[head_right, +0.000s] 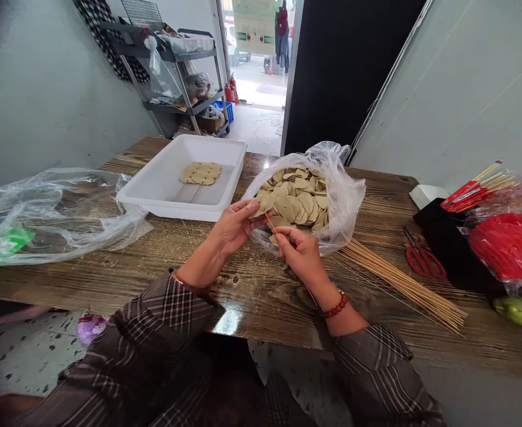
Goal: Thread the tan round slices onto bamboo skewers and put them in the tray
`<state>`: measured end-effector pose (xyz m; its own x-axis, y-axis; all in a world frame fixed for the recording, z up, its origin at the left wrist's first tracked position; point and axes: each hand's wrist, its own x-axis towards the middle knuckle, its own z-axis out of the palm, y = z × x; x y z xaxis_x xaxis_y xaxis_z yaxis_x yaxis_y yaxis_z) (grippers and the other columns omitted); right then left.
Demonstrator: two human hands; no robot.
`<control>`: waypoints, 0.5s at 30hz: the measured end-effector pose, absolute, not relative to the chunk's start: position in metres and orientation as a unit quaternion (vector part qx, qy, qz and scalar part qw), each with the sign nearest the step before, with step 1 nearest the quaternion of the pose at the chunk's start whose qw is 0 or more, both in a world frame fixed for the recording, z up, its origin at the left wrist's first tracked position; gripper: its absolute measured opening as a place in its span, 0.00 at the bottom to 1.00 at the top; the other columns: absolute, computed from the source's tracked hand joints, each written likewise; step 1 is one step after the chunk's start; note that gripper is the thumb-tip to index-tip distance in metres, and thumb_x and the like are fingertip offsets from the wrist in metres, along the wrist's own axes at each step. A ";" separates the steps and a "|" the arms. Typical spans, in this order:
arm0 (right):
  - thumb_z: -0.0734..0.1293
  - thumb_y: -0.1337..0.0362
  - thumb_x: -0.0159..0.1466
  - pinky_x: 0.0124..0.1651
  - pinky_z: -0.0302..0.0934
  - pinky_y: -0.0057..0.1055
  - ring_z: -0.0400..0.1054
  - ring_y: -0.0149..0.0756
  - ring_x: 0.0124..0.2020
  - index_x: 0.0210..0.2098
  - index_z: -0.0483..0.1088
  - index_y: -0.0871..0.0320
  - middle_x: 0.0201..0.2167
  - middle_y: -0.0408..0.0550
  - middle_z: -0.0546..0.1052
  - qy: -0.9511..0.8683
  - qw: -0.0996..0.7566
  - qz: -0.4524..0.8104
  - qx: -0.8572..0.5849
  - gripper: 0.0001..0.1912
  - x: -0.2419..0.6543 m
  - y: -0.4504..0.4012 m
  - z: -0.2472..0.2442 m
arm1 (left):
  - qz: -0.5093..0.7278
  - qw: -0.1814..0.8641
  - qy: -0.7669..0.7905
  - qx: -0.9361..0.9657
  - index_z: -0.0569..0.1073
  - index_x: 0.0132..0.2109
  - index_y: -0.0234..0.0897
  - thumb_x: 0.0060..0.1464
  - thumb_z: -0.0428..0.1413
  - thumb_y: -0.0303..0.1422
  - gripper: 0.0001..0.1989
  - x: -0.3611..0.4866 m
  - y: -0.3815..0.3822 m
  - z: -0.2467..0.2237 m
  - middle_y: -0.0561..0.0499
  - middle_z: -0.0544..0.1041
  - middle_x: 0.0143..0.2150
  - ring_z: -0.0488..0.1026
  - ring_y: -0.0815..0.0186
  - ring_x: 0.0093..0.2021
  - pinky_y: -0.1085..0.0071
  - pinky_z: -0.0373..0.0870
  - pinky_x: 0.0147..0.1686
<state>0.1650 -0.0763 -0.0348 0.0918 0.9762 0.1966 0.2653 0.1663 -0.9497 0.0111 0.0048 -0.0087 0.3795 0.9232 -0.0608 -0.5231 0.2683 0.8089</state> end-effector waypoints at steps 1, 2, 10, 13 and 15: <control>0.64 0.54 0.64 0.19 0.51 0.25 0.57 0.27 0.15 0.42 0.76 0.60 0.15 0.38 0.68 -0.586 0.499 0.333 -0.545 0.17 0.165 -0.077 -0.036 | 0.485 0.746 0.279 0.361 0.77 0.35 0.32 0.40 0.69 0.34 0.15 0.011 0.005 -0.008 0.49 0.79 0.34 0.77 0.68 0.33 0.70 0.75 0.38; 0.64 0.55 0.65 0.20 0.53 0.26 0.58 0.28 0.16 0.43 0.76 0.60 0.15 0.38 0.67 -0.598 0.495 0.313 -0.548 0.16 0.165 -0.077 -0.036 | 0.485 0.744 0.281 0.362 0.77 0.35 0.32 0.39 0.69 0.35 0.16 0.011 0.006 -0.008 0.49 0.79 0.34 0.77 0.68 0.33 0.71 0.75 0.38; 0.63 0.59 0.65 0.25 0.56 0.28 0.64 0.33 0.20 0.39 0.78 0.59 0.18 0.42 0.71 -0.655 0.466 0.198 -0.561 0.14 0.164 -0.077 -0.035 | 0.513 0.706 0.302 0.383 0.77 0.32 0.31 0.34 0.71 0.38 0.19 0.016 0.002 -0.012 0.50 0.79 0.33 0.75 0.68 0.34 0.68 0.74 0.40; 0.62 0.60 0.65 0.25 0.55 0.28 0.63 0.32 0.20 0.38 0.78 0.60 0.18 0.42 0.72 -0.651 0.468 0.196 -0.565 0.14 0.163 -0.077 -0.035 | 0.511 0.702 0.304 0.392 0.77 0.32 0.31 0.34 0.71 0.39 0.19 0.019 0.000 -0.012 0.49 0.79 0.33 0.76 0.67 0.35 0.67 0.74 0.41; 0.62 0.59 0.65 0.25 0.54 0.28 0.62 0.31 0.19 0.37 0.77 0.60 0.17 0.41 0.71 -0.646 0.470 0.202 -0.566 0.14 0.164 -0.077 -0.036 | 0.508 0.702 0.305 0.395 0.77 0.31 0.31 0.34 0.71 0.39 0.19 0.020 -0.002 -0.012 0.49 0.79 0.32 0.76 0.67 0.35 0.66 0.74 0.41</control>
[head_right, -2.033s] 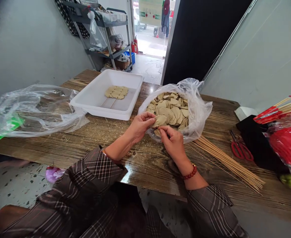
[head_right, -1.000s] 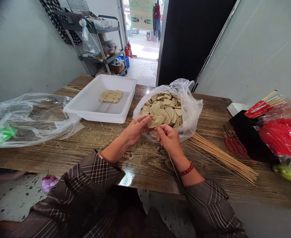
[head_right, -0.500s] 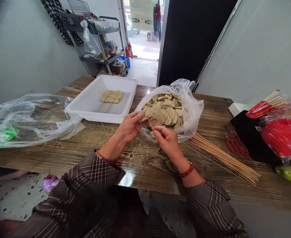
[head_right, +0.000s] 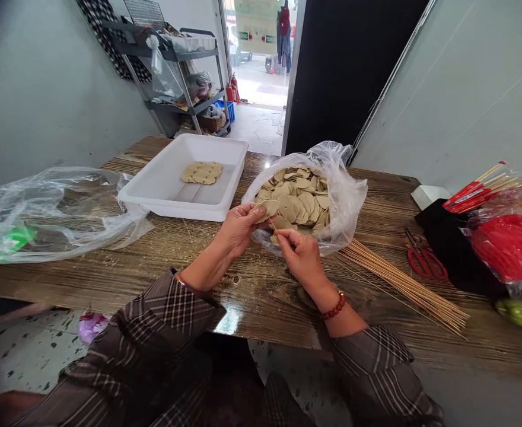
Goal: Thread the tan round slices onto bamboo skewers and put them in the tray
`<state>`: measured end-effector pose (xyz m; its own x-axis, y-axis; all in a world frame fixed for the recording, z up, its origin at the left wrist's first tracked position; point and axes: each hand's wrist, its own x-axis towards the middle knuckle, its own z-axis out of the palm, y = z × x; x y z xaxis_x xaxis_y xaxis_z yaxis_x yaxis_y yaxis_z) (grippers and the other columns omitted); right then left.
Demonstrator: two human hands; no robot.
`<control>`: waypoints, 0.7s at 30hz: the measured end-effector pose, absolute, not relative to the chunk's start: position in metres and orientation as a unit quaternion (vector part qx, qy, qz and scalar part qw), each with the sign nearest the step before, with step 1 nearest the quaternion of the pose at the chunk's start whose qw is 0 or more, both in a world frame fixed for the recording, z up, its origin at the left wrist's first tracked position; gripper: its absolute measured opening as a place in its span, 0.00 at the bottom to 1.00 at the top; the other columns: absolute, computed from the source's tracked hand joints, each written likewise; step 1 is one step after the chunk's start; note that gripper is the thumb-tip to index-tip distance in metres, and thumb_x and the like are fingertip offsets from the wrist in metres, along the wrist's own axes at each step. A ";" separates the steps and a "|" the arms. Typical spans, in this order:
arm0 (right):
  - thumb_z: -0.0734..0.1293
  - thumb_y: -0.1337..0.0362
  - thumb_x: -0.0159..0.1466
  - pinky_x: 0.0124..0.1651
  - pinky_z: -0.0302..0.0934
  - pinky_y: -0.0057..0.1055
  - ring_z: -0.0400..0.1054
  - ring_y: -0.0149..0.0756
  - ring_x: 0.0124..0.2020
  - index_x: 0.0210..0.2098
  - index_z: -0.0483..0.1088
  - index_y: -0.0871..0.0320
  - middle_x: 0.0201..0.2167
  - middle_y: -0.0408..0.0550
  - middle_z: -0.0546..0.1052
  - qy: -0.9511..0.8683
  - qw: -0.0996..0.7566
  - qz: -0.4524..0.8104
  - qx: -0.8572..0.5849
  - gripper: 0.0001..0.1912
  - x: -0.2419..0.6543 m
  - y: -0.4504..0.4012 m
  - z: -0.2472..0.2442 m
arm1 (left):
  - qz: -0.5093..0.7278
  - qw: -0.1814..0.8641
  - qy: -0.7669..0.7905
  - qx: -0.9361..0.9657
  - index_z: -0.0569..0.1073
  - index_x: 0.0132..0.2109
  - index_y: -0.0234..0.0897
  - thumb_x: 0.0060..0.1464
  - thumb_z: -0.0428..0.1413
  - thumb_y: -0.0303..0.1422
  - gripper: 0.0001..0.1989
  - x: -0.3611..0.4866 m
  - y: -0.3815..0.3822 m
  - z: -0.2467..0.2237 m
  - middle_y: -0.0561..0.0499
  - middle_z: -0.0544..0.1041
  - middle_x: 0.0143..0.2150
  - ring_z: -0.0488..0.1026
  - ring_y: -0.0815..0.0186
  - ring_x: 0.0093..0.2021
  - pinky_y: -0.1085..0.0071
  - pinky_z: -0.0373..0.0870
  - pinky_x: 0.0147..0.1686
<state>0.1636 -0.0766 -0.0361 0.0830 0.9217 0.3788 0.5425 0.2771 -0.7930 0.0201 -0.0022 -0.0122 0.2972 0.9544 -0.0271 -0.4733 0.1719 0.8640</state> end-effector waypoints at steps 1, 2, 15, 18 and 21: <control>0.62 0.59 0.65 0.25 0.54 0.28 0.61 0.31 0.19 0.37 0.77 0.59 0.17 0.40 0.70 -0.644 0.471 0.205 -0.567 0.14 0.164 -0.076 -0.037 | 0.507 0.703 0.305 0.395 0.77 0.31 0.31 0.35 0.71 0.39 0.18 0.021 -0.003 -0.013 0.50 0.78 0.32 0.76 0.67 0.35 0.66 0.74 0.42; 0.62 0.59 0.65 0.25 0.54 0.28 0.61 0.30 0.19 0.37 0.77 0.59 0.17 0.40 0.69 -0.642 0.471 0.208 -0.568 0.14 0.164 -0.076 -0.037 | 0.505 0.703 0.305 0.397 0.77 0.31 0.31 0.35 0.70 0.39 0.18 0.022 -0.004 -0.013 0.50 0.78 0.31 0.76 0.67 0.34 0.66 0.74 0.42; 0.64 0.58 0.65 0.26 0.52 0.27 0.59 0.28 0.19 0.25 0.68 0.58 0.16 0.38 0.67 -0.620 0.492 0.241 -0.562 0.15 0.168 -0.072 -0.034 | 0.473 0.702 0.307 0.435 0.77 0.31 0.30 0.37 0.69 0.38 0.17 0.036 -0.016 -0.023 0.52 0.77 0.27 0.69 0.73 0.27 0.75 0.66 0.31; 0.64 0.57 0.65 0.25 0.53 0.26 0.59 0.28 0.20 0.26 0.69 0.58 0.16 0.39 0.67 -0.607 0.505 0.248 -0.561 0.14 0.173 -0.072 -0.032 | 0.455 0.706 0.301 0.452 0.77 0.37 0.31 0.41 0.68 0.40 0.18 0.034 -0.015 -0.020 0.50 0.78 0.31 0.71 0.72 0.30 0.74 0.68 0.34; 0.65 0.55 0.64 0.24 0.52 0.26 0.58 0.27 0.19 0.28 0.71 0.59 0.16 0.38 0.67 -0.571 0.543 0.258 -0.558 0.14 0.180 -0.071 -0.029 | 0.456 0.685 0.305 0.479 0.76 0.46 0.34 0.46 0.65 0.41 0.22 0.028 -0.010 -0.017 0.49 0.79 0.36 0.74 0.69 0.34 0.71 0.71 0.38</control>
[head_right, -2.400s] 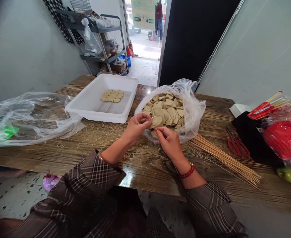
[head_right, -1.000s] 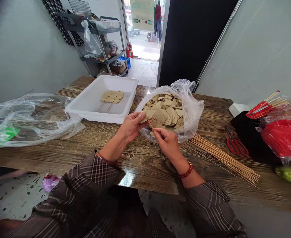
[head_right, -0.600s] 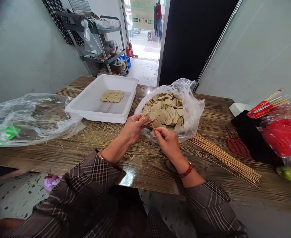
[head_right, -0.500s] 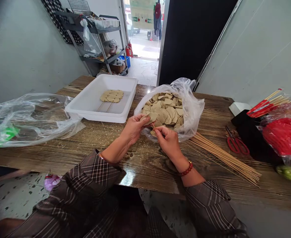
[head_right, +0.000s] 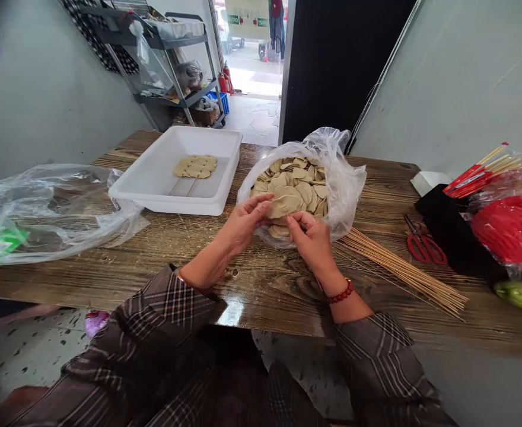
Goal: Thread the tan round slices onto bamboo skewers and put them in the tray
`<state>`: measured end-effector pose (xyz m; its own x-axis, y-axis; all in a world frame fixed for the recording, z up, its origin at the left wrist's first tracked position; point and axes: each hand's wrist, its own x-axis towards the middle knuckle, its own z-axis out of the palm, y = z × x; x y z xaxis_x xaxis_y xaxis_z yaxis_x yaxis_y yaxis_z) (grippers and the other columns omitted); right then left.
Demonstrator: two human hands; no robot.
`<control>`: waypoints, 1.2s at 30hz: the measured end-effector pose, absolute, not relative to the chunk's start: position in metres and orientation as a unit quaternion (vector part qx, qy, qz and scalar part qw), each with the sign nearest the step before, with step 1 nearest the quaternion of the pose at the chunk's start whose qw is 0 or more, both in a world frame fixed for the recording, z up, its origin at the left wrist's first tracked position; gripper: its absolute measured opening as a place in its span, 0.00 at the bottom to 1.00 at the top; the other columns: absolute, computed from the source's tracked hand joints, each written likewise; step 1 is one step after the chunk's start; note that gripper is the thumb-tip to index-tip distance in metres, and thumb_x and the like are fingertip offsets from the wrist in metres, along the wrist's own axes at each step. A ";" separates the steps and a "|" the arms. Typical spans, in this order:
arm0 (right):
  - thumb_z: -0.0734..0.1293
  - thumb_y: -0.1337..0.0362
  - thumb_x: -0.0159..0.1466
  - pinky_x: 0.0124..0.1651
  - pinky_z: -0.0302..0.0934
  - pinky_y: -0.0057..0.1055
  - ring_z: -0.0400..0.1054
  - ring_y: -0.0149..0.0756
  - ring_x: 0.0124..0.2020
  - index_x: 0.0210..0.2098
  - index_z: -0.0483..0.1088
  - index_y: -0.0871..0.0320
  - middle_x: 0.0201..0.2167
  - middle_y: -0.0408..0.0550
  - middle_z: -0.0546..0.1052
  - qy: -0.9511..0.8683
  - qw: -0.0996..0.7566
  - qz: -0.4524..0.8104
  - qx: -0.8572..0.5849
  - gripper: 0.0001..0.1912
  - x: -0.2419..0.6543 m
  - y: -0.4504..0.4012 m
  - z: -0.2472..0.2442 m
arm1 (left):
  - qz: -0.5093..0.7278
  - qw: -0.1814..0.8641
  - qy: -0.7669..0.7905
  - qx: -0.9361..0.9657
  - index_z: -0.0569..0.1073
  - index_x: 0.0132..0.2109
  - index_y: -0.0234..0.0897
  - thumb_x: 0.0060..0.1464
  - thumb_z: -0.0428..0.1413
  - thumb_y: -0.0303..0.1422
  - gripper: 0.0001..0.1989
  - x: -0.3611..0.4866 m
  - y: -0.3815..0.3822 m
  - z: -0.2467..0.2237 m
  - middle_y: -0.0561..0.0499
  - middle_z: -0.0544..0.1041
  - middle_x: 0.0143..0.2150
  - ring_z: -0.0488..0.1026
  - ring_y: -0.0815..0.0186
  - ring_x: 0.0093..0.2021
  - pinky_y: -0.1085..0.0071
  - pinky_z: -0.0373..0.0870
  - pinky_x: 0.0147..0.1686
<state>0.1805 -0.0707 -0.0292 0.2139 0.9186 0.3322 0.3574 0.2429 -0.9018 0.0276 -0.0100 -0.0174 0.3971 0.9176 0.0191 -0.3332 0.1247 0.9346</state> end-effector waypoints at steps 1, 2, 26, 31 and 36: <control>0.66 0.55 0.63 0.23 0.51 0.25 0.57 0.27 0.18 0.29 0.72 0.59 0.15 0.38 0.66 -0.553 0.560 0.262 -0.558 0.14 0.183 -0.070 -0.028 | 0.460 0.666 0.310 0.498 0.75 0.47 0.34 0.48 0.63 0.42 0.22 0.025 -0.007 -0.017 0.48 0.79 0.37 0.75 0.68 0.34 0.70 0.71 0.39; 0.66 0.54 0.63 0.21 0.50 0.25 0.56 0.26 0.17 0.31 0.72 0.59 0.15 0.37 0.66 -0.533 0.577 0.267 -0.558 0.14 0.186 -0.070 -0.027 | 0.461 0.643 0.316 0.524 0.75 0.47 0.33 0.50 0.62 0.41 0.20 0.023 -0.005 -0.017 0.47 0.79 0.38 0.75 0.68 0.34 0.69 0.71 0.39; 0.67 0.54 0.61 0.18 0.49 0.24 0.55 0.25 0.15 0.33 0.74 0.60 0.14 0.37 0.66 -0.489 0.611 0.304 -0.544 0.14 0.190 -0.065 -0.027 | 0.208 -0.055 0.405 0.888 0.73 0.47 0.36 0.56 0.53 0.30 0.11 0.020 0.006 -0.035 0.42 0.73 0.46 0.65 0.53 0.48 0.58 0.64 0.45; 0.67 0.53 0.61 0.18 0.48 0.24 0.55 0.25 0.15 0.32 0.74 0.60 0.15 0.37 0.66 -0.494 0.605 0.302 -0.547 0.14 0.189 -0.066 -0.028 | 0.197 -0.057 0.413 0.887 0.73 0.44 0.37 0.61 0.47 0.31 0.11 0.021 0.003 -0.032 0.42 0.74 0.45 0.66 0.54 0.46 0.59 0.62 0.44; 0.67 0.51 0.61 0.17 0.48 0.24 0.54 0.25 0.15 0.33 0.74 0.60 0.15 0.37 0.66 -0.497 0.596 0.302 -0.553 0.16 0.189 -0.066 -0.028 | 0.190 -0.069 0.422 0.884 0.73 0.42 0.37 0.63 0.45 0.31 0.12 0.021 0.001 -0.030 0.43 0.75 0.43 0.67 0.55 0.45 0.59 0.62 0.42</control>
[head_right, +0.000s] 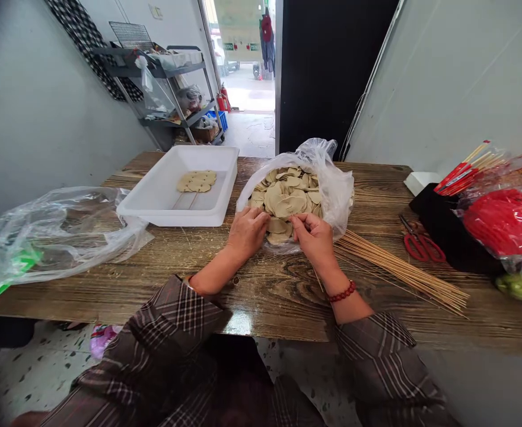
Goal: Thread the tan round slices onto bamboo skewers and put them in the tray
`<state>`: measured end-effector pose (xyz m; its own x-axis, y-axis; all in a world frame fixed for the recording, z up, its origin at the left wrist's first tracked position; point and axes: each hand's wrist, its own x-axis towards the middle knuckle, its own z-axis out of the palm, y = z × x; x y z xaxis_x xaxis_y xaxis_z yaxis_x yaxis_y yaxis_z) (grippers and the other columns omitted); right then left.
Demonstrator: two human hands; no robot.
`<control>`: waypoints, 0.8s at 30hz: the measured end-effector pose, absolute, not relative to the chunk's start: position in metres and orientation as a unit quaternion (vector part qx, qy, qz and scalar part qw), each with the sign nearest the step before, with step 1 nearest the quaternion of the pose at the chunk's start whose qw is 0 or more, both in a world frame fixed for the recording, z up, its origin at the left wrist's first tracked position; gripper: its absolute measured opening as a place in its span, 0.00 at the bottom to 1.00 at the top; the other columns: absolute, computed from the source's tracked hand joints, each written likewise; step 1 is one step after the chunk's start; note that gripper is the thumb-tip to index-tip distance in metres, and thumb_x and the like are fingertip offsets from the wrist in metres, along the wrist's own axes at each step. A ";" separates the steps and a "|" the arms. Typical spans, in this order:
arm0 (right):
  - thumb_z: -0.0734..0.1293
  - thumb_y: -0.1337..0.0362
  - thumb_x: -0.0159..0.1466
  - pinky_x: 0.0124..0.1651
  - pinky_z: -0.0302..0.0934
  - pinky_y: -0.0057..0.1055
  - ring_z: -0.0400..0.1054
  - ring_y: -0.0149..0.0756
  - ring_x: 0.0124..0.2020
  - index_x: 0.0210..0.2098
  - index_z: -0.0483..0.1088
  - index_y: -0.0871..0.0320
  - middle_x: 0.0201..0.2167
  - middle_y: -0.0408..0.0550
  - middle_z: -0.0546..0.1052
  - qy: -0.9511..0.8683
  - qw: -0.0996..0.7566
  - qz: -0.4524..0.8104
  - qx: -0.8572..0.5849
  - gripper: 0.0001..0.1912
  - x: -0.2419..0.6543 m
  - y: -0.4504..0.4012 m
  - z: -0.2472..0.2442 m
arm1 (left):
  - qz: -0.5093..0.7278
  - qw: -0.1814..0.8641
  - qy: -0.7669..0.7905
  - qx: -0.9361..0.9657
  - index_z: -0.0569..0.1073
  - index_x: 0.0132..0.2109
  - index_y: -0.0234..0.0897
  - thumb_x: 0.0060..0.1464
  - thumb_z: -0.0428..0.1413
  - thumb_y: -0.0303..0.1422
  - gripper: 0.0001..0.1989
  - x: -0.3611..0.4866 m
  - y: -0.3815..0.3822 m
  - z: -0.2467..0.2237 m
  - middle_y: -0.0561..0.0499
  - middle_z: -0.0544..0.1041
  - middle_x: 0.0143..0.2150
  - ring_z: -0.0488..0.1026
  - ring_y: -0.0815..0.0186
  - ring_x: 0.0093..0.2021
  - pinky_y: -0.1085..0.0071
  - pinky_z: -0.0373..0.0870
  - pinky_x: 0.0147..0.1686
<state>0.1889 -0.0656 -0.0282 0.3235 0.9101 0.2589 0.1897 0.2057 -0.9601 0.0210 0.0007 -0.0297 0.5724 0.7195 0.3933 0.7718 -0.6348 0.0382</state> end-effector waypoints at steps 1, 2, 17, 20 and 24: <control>0.67 0.51 0.61 0.17 0.48 0.24 0.54 0.25 0.15 0.33 0.74 0.60 0.14 0.37 0.66 -0.497 0.595 0.302 -0.554 0.17 0.189 -0.066 -0.028 | -0.190 0.070 -0.422 -0.884 0.73 0.42 0.37 0.63 0.45 0.31 0.12 0.021 0.001 -0.030 0.43 0.75 0.43 0.68 0.55 0.45 0.59 0.62 0.41; 0.67 0.51 0.60 0.17 0.48 0.24 0.54 0.25 0.15 0.32 0.74 0.61 0.14 0.37 0.66 -0.496 0.594 0.302 -0.556 0.17 0.188 -0.065 -0.028 | -0.190 0.070 -0.422 -0.884 0.73 0.42 0.37 0.62 0.45 0.31 0.11 0.021 0.001 -0.031 0.43 0.75 0.42 0.68 0.55 0.44 0.59 0.62 0.41; 0.67 0.53 0.60 0.17 0.47 0.23 0.53 0.24 0.14 0.31 0.74 0.62 0.14 0.37 0.66 -0.493 0.588 0.307 -0.563 0.16 0.188 -0.066 -0.024 | -0.288 -0.094 -0.408 -0.861 0.71 0.32 0.37 0.51 0.53 0.25 0.04 0.021 0.007 -0.037 0.45 0.75 0.36 0.70 0.58 0.42 0.61 0.65 0.43; 0.67 0.52 0.60 0.17 0.46 0.23 0.52 0.24 0.13 0.32 0.74 0.62 0.13 0.36 0.66 -0.486 0.591 0.308 -0.565 0.17 0.188 -0.066 -0.023 | -0.339 -0.225 -0.403 -0.820 0.70 0.30 0.36 0.48 0.53 0.24 0.04 0.020 0.011 -0.035 0.49 0.74 0.33 0.71 0.63 0.38 0.66 0.67 0.41; 0.67 0.52 0.60 0.17 0.47 0.23 0.53 0.24 0.14 0.33 0.74 0.62 0.14 0.36 0.65 -0.494 0.592 0.309 -0.556 0.17 0.188 -0.067 -0.024 | -0.401 -0.455 -0.393 -0.691 0.69 0.32 0.36 0.48 0.55 0.29 0.02 0.016 0.012 -0.029 0.54 0.72 0.26 0.70 0.69 0.27 0.72 0.67 0.30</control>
